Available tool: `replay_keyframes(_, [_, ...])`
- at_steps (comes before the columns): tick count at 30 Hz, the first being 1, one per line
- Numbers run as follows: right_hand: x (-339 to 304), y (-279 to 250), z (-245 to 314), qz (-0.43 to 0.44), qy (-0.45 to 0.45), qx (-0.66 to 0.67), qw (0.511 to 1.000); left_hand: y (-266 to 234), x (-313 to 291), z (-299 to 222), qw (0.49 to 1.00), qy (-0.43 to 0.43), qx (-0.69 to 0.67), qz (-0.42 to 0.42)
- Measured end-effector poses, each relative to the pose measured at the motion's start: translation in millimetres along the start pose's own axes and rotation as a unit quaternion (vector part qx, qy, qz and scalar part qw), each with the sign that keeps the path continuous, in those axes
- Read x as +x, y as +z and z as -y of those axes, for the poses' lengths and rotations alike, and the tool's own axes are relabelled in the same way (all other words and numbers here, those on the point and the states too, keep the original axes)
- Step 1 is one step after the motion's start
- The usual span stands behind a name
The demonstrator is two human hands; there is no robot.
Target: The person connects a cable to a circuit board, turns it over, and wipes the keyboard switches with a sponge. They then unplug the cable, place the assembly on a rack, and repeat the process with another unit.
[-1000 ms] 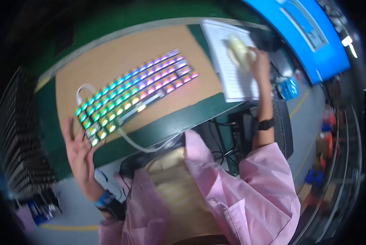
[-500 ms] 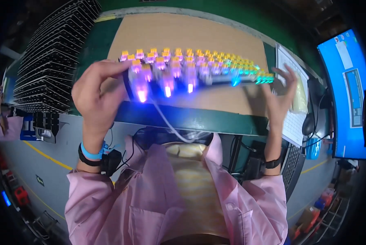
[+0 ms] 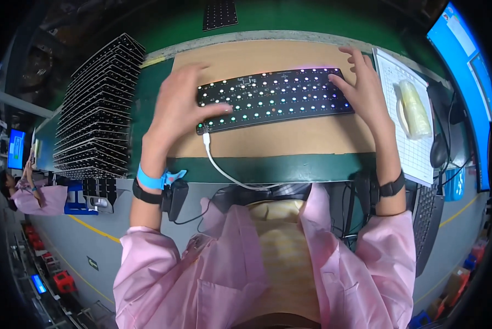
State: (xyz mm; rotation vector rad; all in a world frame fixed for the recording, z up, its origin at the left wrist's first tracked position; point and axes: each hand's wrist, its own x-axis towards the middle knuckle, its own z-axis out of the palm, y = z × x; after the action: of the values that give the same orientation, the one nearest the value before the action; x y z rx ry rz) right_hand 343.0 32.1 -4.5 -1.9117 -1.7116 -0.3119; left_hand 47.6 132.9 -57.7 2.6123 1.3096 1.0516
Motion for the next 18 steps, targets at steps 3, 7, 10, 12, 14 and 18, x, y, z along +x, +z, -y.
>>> replay_keyframes(3, [-28.1, -2.3, 33.5, -0.035, -0.033, 0.079, 0.996, 10.2, 17.8, -10.5, 0.943, 0.260, -0.130, 0.161])
replay_keyframes(7, [-65.2, 0.7, 56.4, -0.085, 0.012, 0.198, 0.976, 6.5, 29.1, -14.5, 0.937, 0.266, -0.056, 0.220])
replay_keyframes(10, [-79.4, 4.2, 71.1, -0.065, 0.029, 0.260, 0.963, -14.3, 30.8, -29.1, 0.956, 0.223, -0.046, 0.185])
replay_keyframes(12, [-85.3, 3.9, 84.0, 0.012, 0.036, 0.318, 0.947, -24.1, 29.2, -40.6, 0.965, 0.199, -0.041, 0.165])
replay_keyframes(14, [-80.7, 14.6, 98.3, 0.159, 0.106, 0.476, 0.859, -27.7, 29.1, -55.4, 0.989, 0.140, -0.018, 0.053])
replay_keyframes(18, [-69.5, 24.0, 123.3, 0.248, 0.039, 0.507, 0.825, -25.3, 19.5, -87.0, 0.996, 0.070, -0.026, -0.045])
